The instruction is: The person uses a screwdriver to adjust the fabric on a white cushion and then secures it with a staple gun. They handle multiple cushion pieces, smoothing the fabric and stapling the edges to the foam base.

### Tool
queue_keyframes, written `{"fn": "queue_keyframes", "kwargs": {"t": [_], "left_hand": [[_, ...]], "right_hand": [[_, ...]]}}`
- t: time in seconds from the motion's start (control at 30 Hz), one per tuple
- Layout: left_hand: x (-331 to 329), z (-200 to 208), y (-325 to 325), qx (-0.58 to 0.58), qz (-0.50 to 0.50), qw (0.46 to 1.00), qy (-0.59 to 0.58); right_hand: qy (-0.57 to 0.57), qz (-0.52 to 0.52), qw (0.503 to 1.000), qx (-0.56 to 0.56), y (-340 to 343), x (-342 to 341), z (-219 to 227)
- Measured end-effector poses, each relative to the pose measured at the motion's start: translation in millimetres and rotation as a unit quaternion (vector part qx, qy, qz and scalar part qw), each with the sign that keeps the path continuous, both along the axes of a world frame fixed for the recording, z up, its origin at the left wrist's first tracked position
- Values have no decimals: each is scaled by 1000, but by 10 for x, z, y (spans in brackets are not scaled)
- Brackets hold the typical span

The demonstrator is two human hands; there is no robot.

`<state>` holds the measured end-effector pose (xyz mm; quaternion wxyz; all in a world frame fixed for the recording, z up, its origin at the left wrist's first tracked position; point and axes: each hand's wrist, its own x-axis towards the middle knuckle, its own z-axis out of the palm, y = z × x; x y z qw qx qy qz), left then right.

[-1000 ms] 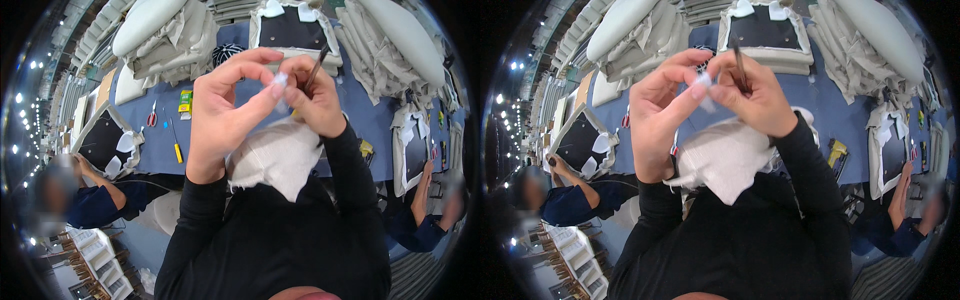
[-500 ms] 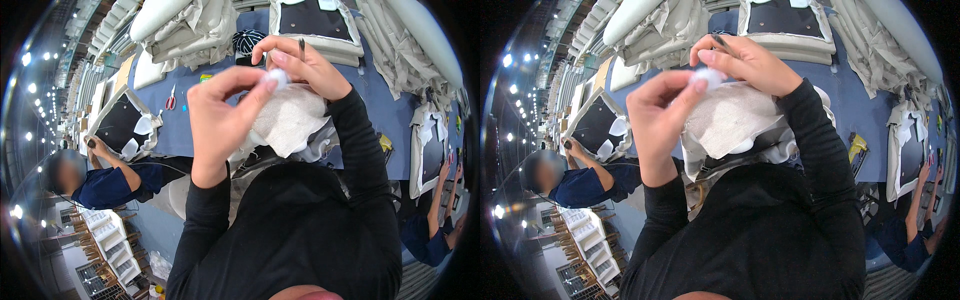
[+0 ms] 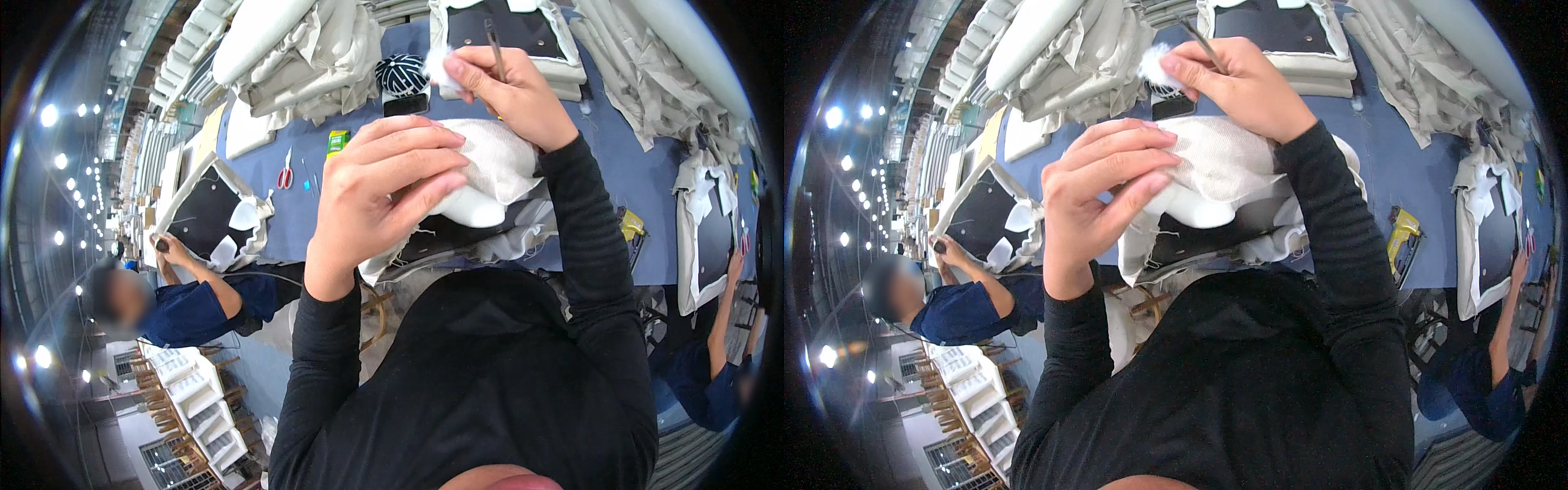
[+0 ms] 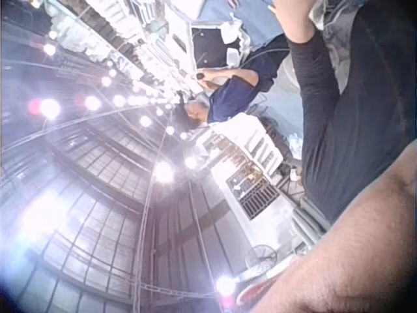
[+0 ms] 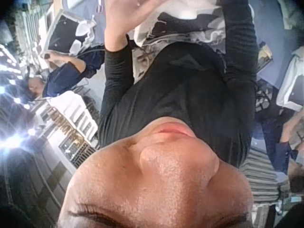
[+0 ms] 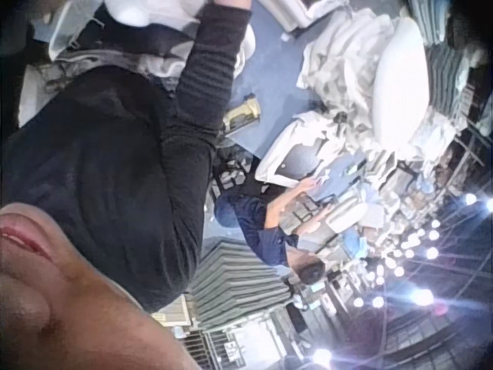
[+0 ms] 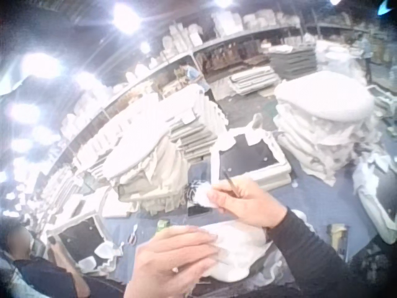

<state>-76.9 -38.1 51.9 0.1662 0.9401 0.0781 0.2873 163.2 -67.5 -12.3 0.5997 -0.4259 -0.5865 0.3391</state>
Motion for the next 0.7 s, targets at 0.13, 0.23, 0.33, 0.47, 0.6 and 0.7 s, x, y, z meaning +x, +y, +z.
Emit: {"fn": "queue_keyframes", "kwargs": {"t": [0.13, 0.23, 0.33, 0.47, 0.6, 0.7], "left_hand": [[86, -45, 126, -127, -16, 992, -22], [171, -176, 52, -281, 23, 957, -75], [272, -303, 131, -279, 14, 953, -113], [361, -340, 135, -251, -6, 960, -128], [453, -241, 50, -202, 21, 977, -66], [456, -175, -19, -177, 3, 982, -71]], "right_hand": [[-7, -184, 980, 77, -487, -5, 190], [30, -229, 969, 86, -1029, -86, 378], [81, -252, 959, 98, -1370, -234, 315], [140, -179, 973, -48, -1539, -443, 205], [207, -152, 959, -116, -1259, -710, 97], [226, -135, 952, -154, -1083, -696, 52]]}}
